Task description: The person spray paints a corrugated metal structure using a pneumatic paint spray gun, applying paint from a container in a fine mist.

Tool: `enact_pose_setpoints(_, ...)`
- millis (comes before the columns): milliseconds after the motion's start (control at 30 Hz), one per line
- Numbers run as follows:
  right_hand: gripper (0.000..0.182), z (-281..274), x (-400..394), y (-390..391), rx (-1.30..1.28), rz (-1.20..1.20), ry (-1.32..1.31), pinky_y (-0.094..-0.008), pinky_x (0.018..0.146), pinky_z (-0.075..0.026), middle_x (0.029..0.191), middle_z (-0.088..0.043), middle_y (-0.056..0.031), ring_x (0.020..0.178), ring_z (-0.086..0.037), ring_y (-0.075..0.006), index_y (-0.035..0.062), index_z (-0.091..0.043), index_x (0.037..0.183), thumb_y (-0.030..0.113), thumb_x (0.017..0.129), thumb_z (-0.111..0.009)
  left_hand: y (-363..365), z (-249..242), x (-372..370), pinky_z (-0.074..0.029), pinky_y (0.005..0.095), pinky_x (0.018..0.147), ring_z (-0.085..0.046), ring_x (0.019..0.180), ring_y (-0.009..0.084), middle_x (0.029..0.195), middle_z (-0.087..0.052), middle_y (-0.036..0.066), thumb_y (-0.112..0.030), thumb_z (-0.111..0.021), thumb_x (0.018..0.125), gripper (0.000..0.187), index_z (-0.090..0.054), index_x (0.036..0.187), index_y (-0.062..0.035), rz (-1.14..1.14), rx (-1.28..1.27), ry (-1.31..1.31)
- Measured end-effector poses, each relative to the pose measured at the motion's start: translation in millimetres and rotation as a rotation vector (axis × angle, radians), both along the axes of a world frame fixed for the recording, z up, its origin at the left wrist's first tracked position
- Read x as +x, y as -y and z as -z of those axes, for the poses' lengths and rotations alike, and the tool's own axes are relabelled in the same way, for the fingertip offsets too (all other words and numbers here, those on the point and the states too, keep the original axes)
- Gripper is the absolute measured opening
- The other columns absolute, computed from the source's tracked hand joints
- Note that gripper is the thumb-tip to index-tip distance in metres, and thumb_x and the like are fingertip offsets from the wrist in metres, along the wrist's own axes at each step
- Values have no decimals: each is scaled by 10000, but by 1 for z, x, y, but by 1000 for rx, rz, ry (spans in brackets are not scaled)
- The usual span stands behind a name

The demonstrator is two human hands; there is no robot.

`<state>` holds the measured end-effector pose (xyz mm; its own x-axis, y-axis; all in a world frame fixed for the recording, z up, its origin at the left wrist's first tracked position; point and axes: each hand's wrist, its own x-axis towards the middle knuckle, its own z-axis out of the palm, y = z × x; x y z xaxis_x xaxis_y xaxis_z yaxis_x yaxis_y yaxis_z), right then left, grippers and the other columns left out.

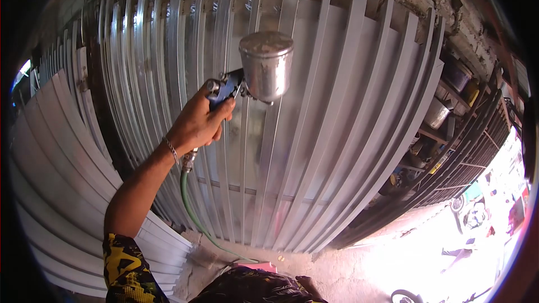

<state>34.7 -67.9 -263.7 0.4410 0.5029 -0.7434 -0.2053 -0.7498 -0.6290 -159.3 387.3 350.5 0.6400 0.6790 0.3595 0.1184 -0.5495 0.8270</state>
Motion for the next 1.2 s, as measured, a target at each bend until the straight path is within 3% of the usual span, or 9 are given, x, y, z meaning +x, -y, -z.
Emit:
enact_pose_setpoints(100,399,11,-1,7,106,-66,34,-422,666,-504,1031,-728,-121,833,-668,-232,82,-628,1220,347,925,-667,9,20,-10,-408,229,356,-548,469,66,854,-618,80,-261,-545,1042,329,-457,1260,-31,2,-48,-23)
enact_pose_setpoints(267,410,-15,-9,-9,-22,63,-12,-417,691,-525,1015,-730,-131,848,-674,-239,65,-639,1223,328,913,-689,14,70,-23,-416,234,370,-541,469,63,835,-612,61,-228,-538,1044,366,-400,1339,-62,55,-76,-20)
enact_pose_setpoints(467,410,-6,-5,-8,-18,80,-34,-419,718,-541,1027,-728,-142,864,-676,-253,53,-642,1217,315,907,-699,31,129,-31,-459,255,390,-581,483,83,843,-659,71,-212,-552,1035,324,-415,1281,-54,46,-126,-63)
enact_pose_setpoints(533,410,-11,-7,-7,-16,77,-22,-420,727,-546,1030,-727,-146,870,-677,-258,49,-643,1215,311,905,-702,39,147,-34,-506,314,455,-618,486,138,772,-652,56,-201,-575,1024,330,-428,1278,-50,33,-169,-76)
enact_pose_setpoints(667,409,5,-2,-1,51,18,-7,-429,746,-553,1045,-723,-153,893,-675,-267,47,-645,1212,309,905,-703,41,184,-37,-476,267,425,-600,487,98,904,-698,76,-177,-549,1029,312,-440,1272,-17,58,-173,-95)
enact_pose_setpoints(867,407,-12,-7,-8,-7,85,-44,-446,764,-545,1062,-723,-141,923,-669,-259,60,-648,1214,323,907,-694,31,212,-18,-470,277,439,-584,479,109,819,-656,74,-163,-560,1023,298,-432,1250,-19,23,-113,-15)
enact_pose_setpoints(1000,402,42,-8,1,-9,327,-234,-434,752,-541,1040,-729,-131,887,-678,-248,52,-653,1204,314,903,-697,27,203,-4,-464,282,425,-569,471,104,783,-636,69,-154,-575,1014,301,-424,1239,-21,-23,-92,15)
enact_pose_setpoints(1100,395,79,-8,8,12,275,-150,-409,744,-547,1006,-736,-135,870,-691,-236,25,-678,1169,311,898,-708,28,184,5,-456,285,405,-565,465,105,779,-628,66,-176,-566,1020,310,-419,1251,-31,-11,-121,38)
enact_pose_setpoints(1200,391,163,-2,21,108,265,-71,-374,734,-555,978,-744,-141,850,-705,-223,-8,-699,1132,303,896,-715,25,168,15,-434,279,381,-563,451,106,793,-630,73,-200,-558,1025,334,-411,1277,-38,-9,-138,60)
